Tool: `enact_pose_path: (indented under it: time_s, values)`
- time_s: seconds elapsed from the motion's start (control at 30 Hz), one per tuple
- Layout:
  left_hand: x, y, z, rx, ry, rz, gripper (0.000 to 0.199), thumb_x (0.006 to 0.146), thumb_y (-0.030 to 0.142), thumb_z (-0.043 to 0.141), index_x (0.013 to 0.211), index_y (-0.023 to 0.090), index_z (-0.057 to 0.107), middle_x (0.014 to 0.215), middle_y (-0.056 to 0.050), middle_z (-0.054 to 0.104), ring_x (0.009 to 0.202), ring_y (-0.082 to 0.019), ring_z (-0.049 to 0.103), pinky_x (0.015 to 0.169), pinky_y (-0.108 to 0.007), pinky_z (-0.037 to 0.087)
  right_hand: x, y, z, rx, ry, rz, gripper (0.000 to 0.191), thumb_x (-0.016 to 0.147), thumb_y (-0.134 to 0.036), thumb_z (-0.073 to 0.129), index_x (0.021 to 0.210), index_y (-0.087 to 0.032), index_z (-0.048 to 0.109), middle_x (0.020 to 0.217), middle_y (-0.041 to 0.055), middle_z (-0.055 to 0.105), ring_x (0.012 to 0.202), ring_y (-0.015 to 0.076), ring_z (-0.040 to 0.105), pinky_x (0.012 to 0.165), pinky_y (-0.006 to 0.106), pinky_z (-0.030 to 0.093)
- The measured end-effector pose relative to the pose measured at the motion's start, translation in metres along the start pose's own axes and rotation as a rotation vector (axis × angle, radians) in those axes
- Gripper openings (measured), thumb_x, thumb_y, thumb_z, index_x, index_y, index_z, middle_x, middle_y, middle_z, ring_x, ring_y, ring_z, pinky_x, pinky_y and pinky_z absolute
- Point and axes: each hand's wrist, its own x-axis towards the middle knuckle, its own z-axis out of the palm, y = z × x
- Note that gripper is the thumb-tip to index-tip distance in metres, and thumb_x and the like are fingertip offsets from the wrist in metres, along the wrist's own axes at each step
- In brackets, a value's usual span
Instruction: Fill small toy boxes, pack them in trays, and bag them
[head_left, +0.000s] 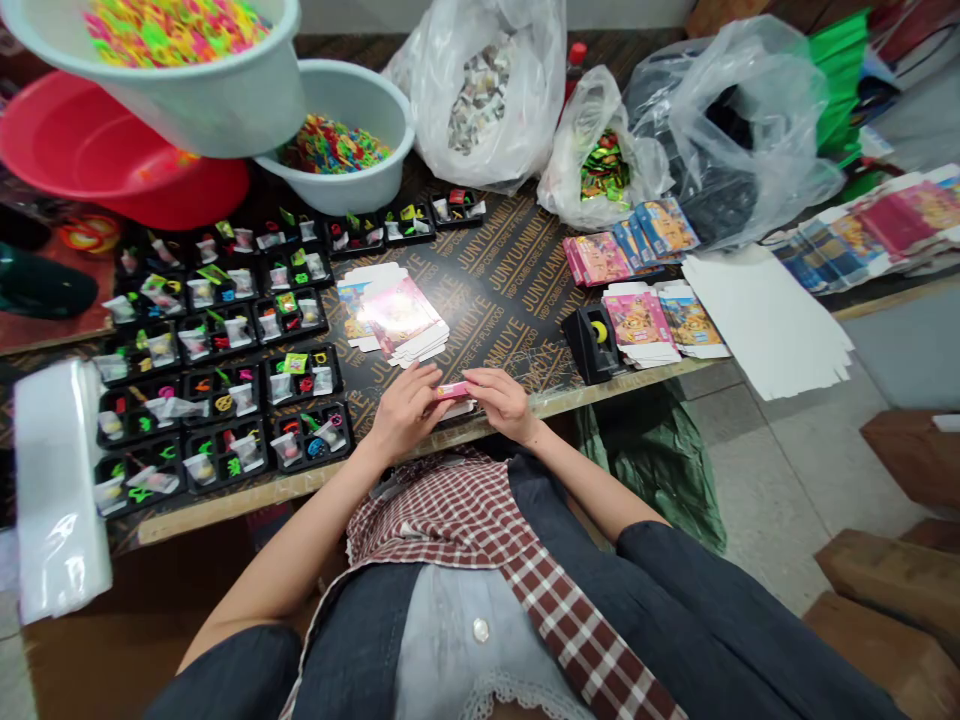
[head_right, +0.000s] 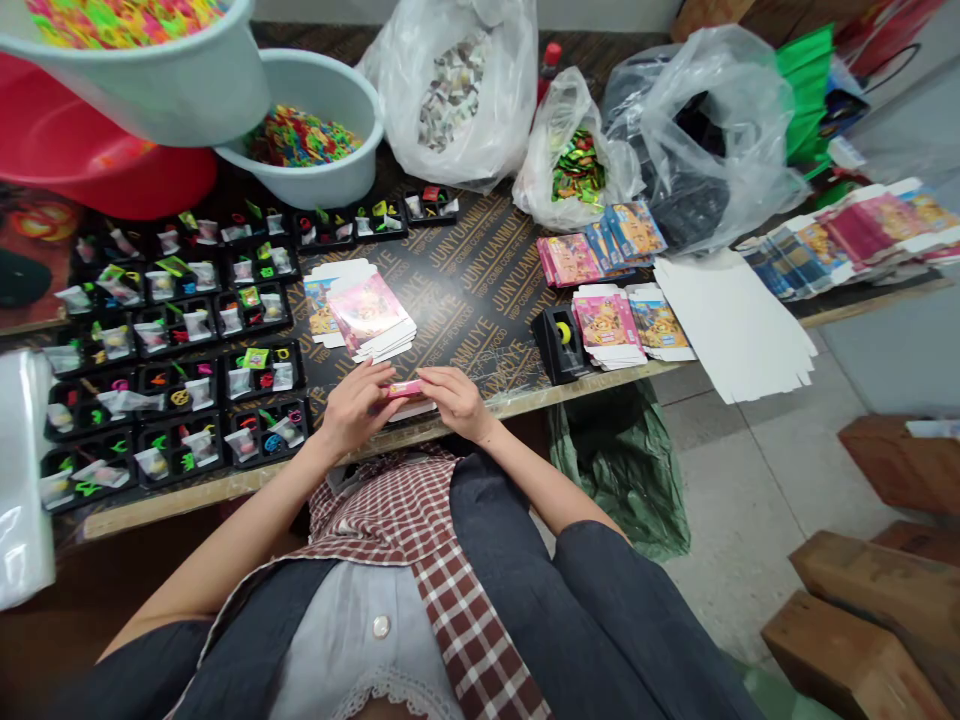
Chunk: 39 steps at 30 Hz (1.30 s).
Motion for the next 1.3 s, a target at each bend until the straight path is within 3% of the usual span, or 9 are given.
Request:
enact_pose_path:
  time_s: [0.13,0.2,0.3,0.47,0.63,0.77,0.9,1.13,1.3]
  values:
    - [0.020,0.007,0.006,0.111,-0.041,0.070,0.027,0.099,0.031,0.047,0.110,0.019,0.069,0.102,-0.011,0.075,0.091,-0.020,0.071,0.084,-0.032,0.055,-0.013,0.001,-0.043,-0.221,0.077,0.096,0.036,0.090,-0.043,0.065,0.123,-0.029,0.068,0.136,0.0103,0.062,0.128,0.0307,0.054,0.110,0.053,0.041]
    - [0.025,0.008,0.009,0.155,-0.012,0.073,0.032,0.098,0.027,0.047,0.124,0.020,0.065,0.102,-0.010,0.075,0.089,-0.019,0.070,0.083,-0.030,0.053,-0.030,0.012,-0.082,-0.372,0.290,0.250,0.041,0.089,-0.043,0.065,0.127,-0.027,0.065,0.135,0.0118,0.059,0.127,0.0313,0.052,0.111,0.052,0.039]
    - [0.030,0.008,0.018,0.203,-0.001,0.095,0.036,0.097,0.021,0.047,0.128,0.024,0.064,0.103,-0.010,0.073,0.088,-0.020,0.067,0.081,-0.031,0.050,-0.063,0.044,-0.142,-0.580,0.575,0.495,0.030,0.088,-0.038,0.062,0.112,-0.022,0.071,0.121,0.0135,0.058,0.119,0.0305,0.054,0.107,0.050,0.042]
    - [0.030,0.008,0.039,0.278,0.036,0.232,0.038,0.095,0.012,0.044,0.119,0.026,0.070,0.100,-0.010,0.073,0.087,-0.020,0.066,0.075,-0.032,0.043,-0.087,0.091,-0.187,-0.460,0.401,0.721,0.017,0.077,-0.033,0.072,0.087,-0.020,0.076,0.101,0.0097,0.060,0.105,0.0274,0.058,0.100,0.046,0.045]
    - [0.032,0.002,0.042,0.269,0.075,0.229,0.035,0.094,0.013,0.047,0.115,0.025,0.071,0.099,-0.009,0.073,0.085,-0.020,0.066,0.074,-0.033,0.042,-0.077,0.095,-0.186,-0.302,0.346,0.664,0.010,0.076,-0.029,0.072,0.072,-0.021,0.074,0.103,0.0070,0.062,0.106,0.0245,0.058,0.101,0.043,0.043]
    - [0.038,0.000,0.038,0.289,0.086,0.226,0.034,0.094,0.014,0.045,0.112,0.024,0.072,0.096,-0.009,0.073,0.083,-0.019,0.066,0.072,-0.032,0.043,-0.081,0.086,-0.174,-0.334,0.523,0.627,0.012,0.077,-0.031,0.069,0.070,-0.021,0.072,0.104,0.0075,0.062,0.105,0.0240,0.058,0.097,0.041,0.045]
    - [0.042,0.001,0.036,0.260,0.066,0.170,0.035,0.094,0.015,0.045,0.116,0.025,0.071,0.097,-0.010,0.073,0.083,-0.020,0.064,0.073,-0.033,0.044,-0.098,0.085,-0.158,-0.180,0.752,0.737,0.020,0.076,-0.037,0.065,0.068,-0.019,0.067,0.103,0.0081,0.064,0.094,0.0217,0.060,0.082,0.035,0.048]
    - [0.042,-0.002,0.039,0.259,0.037,0.163,0.035,0.095,0.017,0.044,0.116,0.024,0.071,0.098,-0.010,0.073,0.082,-0.020,0.064,0.071,-0.033,0.042,-0.111,0.092,-0.143,-0.100,0.773,0.860,0.024,0.070,-0.041,0.069,0.061,-0.019,0.061,0.094,0.0098,0.067,0.095,0.0245,0.062,0.079,0.036,0.050]
    - [0.038,0.002,0.040,0.235,0.016,0.170,0.038,0.092,0.011,0.044,0.118,0.022,0.069,0.099,-0.010,0.072,0.085,-0.020,0.065,0.075,-0.032,0.044,-0.101,0.074,-0.124,-0.100,1.006,0.830,0.031,0.074,-0.050,0.067,0.069,-0.019,0.064,0.077,0.0054,0.065,0.077,0.0210,0.059,0.075,0.037,0.051]
